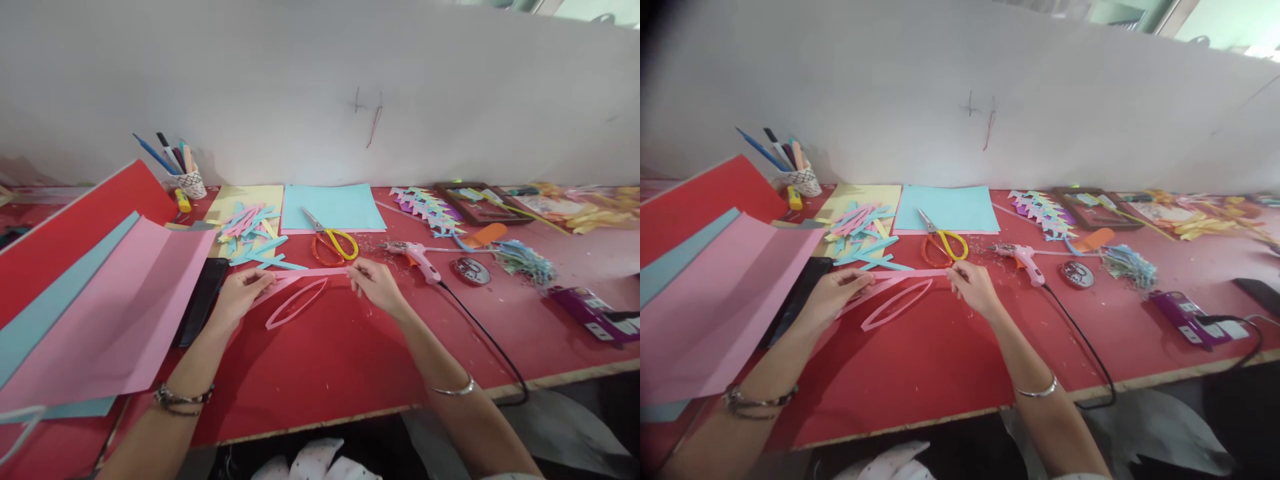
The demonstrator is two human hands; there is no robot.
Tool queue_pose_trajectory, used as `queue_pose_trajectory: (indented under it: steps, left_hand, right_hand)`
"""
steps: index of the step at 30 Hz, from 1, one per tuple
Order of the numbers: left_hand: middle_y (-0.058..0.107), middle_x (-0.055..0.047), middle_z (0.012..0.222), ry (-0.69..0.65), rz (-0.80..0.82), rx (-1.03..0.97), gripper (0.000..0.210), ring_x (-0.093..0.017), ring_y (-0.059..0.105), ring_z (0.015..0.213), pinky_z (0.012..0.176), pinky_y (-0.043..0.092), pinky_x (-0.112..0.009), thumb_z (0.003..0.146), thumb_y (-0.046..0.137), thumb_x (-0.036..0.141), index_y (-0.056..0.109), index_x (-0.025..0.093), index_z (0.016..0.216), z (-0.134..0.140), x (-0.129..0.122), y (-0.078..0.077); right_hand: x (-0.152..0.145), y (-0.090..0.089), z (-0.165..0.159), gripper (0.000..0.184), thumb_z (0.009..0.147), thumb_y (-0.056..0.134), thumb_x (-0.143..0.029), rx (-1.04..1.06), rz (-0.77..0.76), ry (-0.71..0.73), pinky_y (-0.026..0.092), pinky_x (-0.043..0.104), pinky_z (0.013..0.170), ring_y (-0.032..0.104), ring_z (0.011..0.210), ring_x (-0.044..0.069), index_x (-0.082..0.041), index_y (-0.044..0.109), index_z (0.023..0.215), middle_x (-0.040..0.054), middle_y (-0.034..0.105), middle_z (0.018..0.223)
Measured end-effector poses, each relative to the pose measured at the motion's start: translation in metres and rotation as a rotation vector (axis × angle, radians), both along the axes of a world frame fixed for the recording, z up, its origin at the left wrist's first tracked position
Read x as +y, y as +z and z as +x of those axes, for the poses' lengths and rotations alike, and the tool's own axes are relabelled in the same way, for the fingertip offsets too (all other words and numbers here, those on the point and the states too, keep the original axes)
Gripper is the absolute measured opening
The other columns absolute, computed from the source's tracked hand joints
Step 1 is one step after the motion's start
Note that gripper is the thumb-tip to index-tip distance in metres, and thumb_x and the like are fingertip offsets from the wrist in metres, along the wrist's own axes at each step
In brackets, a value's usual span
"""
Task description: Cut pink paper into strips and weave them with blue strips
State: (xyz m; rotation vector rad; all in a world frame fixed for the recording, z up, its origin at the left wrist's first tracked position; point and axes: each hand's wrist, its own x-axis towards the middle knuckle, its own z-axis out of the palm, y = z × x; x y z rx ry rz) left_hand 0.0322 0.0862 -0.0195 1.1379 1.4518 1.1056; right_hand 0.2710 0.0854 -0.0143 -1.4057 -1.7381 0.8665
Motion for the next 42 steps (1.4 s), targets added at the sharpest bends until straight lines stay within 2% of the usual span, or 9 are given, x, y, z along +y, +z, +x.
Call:
queue_pose_trajectory:
  steps: [4, 8, 14, 19, 24, 29, 35, 38, 42]
  left_hand:
    - [0.062, -0.001, 0.055, -0.018, 0.019, 0.014, 0.028, -0.014, 0.057, 0.055, 0.057, 0.048, -0.024, 0.047, 0.069, 0.043, 0.061, 0.017, 0.053, -0.003, 0.001, -0.001]
    - [0.061, -0.001, 0.055, -0.044, 0.052, 0.022, 0.029, -0.014, 0.056, 0.056, 0.058, 0.047, -0.025, 0.049, 0.068, 0.045, 0.059, 0.017, 0.051, -0.002, 0.0, 0.0]
    - [0.058, 0.001, 0.054, -0.097, 0.158, 0.046, 0.025, -0.014, 0.055, 0.06, 0.064, 0.045, -0.026, 0.054, 0.065, 0.041, 0.059, 0.017, 0.052, 0.01, -0.008, 0.007]
    - [0.055, 0.002, 0.053, -0.097, 0.259, 0.075, 0.023, -0.013, 0.053, 0.058, 0.061, 0.045, -0.025, 0.061, 0.059, 0.04, 0.055, 0.018, 0.055, 0.023, -0.016, 0.014]
    - [0.054, 0.003, 0.052, -0.112, 0.348, 0.138, 0.024, -0.012, 0.053, 0.055, 0.058, 0.045, -0.025, 0.068, 0.052, 0.041, 0.053, 0.018, 0.06, 0.038, -0.023, 0.012]
    - [0.058, 0.0, 0.063, -0.216, 0.442, 0.286, 0.025, -0.014, 0.055, 0.061, 0.061, 0.046, -0.026, 0.071, 0.051, 0.043, 0.052, 0.019, 0.063, 0.046, -0.024, 0.008]
    - [0.064, -0.003, 0.093, -0.481, 0.514, 0.641, 0.027, -0.019, 0.057, 0.088, 0.08, 0.046, -0.033, 0.07, 0.056, 0.038, 0.063, 0.023, 0.09, 0.02, 0.006, 0.01]
    - [0.062, -0.01, 0.103, -0.428, 0.501, 0.811, 0.024, -0.025, 0.052, 0.101, 0.091, 0.038, -0.042, 0.071, 0.052, 0.025, 0.063, 0.018, 0.092, 0.009, 0.024, 0.002]
    - [0.061, -0.009, 0.106, -0.37, 0.493, 0.961, 0.02, -0.027, 0.05, 0.104, 0.093, 0.032, -0.048, 0.071, 0.051, 0.019, 0.062, 0.02, 0.088, 0.008, 0.035, -0.013]
  right_hand:
    - [-0.001, 0.005, 0.003, 0.029, 0.076, 0.042, -0.031, -0.102, 0.138, 0.089, 0.028, 0.02, 0.048, 0.034, 0.046, 0.006, -0.019, 0.034, 0.051, -0.0053, 0.037, 0.047]
    - [-0.002, 0.005, 0.003, 0.028, 0.076, 0.043, -0.033, -0.02, 0.164, 0.111, 0.028, 0.021, 0.048, 0.033, 0.047, 0.007, -0.019, 0.037, 0.053, -0.0053, 0.035, 0.049]
    - [0.002, 0.0, -0.001, 0.031, 0.073, 0.048, -0.048, 0.326, 0.051, -0.038, 0.036, 0.022, 0.047, 0.041, 0.043, 0.007, -0.019, 0.047, 0.061, -0.0042, 0.047, 0.051]
    - [0.002, -0.002, -0.013, 0.034, 0.062, 0.064, -0.046, 0.686, -0.099, 0.058, 0.045, 0.024, 0.061, 0.051, 0.056, 0.009, -0.02, 0.057, 0.083, -0.0029, 0.056, 0.064]
    - [-0.002, 0.001, -0.027, 0.029, 0.059, 0.07, -0.039, 0.887, -0.289, 0.182, 0.044, 0.025, 0.07, 0.051, 0.061, 0.008, -0.021, 0.062, 0.081, -0.0041, 0.055, 0.062]
    - [0.0, 0.007, -0.033, 0.016, 0.059, 0.07, -0.033, 0.823, -0.278, 0.185, 0.042, 0.025, 0.066, 0.05, 0.061, 0.008, -0.019, 0.064, 0.063, -0.0026, 0.057, 0.062]
    - [0.0, 0.004, -0.017, 0.014, 0.053, 0.072, -0.021, 0.812, -0.242, 0.102, 0.039, 0.025, 0.066, 0.05, 0.063, 0.008, -0.019, 0.063, 0.063, -0.0046, 0.056, 0.064]
    - [-0.004, -0.001, -0.008, 0.012, 0.053, 0.072, -0.021, 0.743, -0.173, 0.124, 0.039, 0.025, 0.07, 0.053, 0.07, 0.01, -0.02, 0.066, 0.064, -0.0025, 0.061, 0.072]
    - [-0.005, -0.009, -0.002, 0.01, 0.06, 0.069, -0.03, 0.664, -0.121, 0.166, 0.039, 0.028, 0.077, 0.055, 0.076, 0.013, -0.022, 0.069, 0.065, -0.0002, 0.064, 0.073]
